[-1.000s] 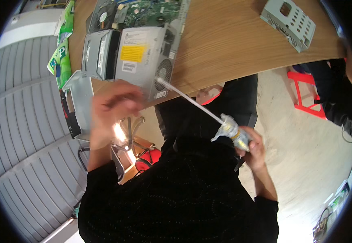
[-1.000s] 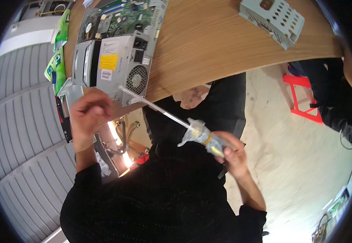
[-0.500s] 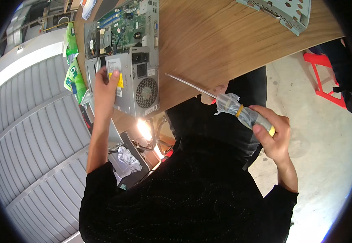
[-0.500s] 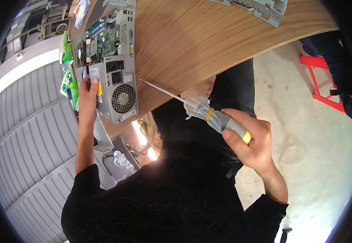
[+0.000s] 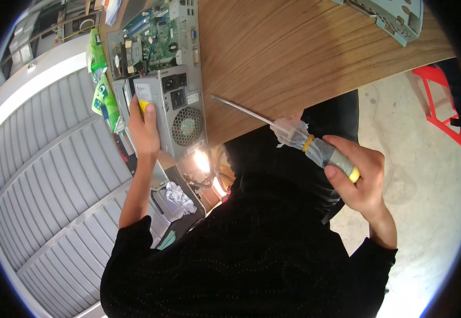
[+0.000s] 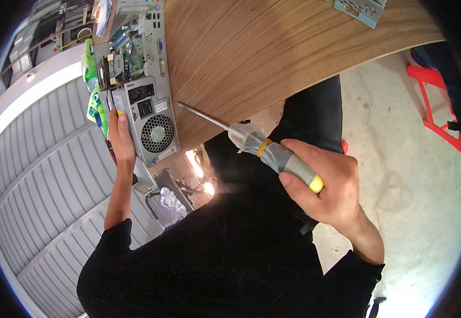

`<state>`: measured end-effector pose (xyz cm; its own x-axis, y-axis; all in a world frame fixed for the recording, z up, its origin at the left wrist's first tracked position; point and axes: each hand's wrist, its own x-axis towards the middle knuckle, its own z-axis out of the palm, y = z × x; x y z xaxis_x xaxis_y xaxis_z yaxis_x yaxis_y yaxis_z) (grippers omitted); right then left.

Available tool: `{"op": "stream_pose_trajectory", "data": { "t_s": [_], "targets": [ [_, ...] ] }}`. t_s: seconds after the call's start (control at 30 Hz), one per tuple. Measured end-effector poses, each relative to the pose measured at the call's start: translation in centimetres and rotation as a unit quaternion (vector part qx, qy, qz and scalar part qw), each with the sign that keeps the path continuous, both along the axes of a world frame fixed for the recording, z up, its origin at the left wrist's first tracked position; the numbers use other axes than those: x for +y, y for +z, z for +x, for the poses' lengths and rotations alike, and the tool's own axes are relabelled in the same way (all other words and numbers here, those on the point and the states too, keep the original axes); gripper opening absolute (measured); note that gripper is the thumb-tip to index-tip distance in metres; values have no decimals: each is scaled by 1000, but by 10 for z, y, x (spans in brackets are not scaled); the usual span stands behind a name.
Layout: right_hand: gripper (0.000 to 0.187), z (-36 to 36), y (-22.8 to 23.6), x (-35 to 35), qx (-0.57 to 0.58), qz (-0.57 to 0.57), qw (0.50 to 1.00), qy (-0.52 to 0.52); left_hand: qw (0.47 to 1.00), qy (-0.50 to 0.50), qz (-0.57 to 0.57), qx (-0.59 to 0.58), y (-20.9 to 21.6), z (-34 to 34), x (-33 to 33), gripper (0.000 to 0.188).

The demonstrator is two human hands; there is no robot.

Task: The person uses a screwdriver to remove screws from the power supply unit of a computer and then removes a metal bracket from the computer case.

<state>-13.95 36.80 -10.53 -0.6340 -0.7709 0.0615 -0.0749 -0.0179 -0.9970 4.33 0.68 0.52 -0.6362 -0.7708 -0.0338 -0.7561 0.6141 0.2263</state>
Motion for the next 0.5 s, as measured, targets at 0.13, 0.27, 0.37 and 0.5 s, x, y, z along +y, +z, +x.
{"op": "stream_pose_trajectory", "data": {
  "t_s": [0.13, 0.27, 0.37, 0.5],
  "targets": [
    [33, 2, -1, -2, -18, 9, 1000, -1, 999, -46, 18, 23, -3, 1, -3, 74],
    [31, 3, -3, -7, -22, 3, 1000, -10, 988, -148, -31, -12, 3, 0, 0, 90],
    [30, 5, -1, -8, -23, 4, 1000, -15, 987, -158, 21, -15, 9, 2, -1, 98],
    [29, 2, -3, -10, -31, -3, 999, -9, 989, -127, 54, -51, 17, -16, 8, 104]
  ]
}}
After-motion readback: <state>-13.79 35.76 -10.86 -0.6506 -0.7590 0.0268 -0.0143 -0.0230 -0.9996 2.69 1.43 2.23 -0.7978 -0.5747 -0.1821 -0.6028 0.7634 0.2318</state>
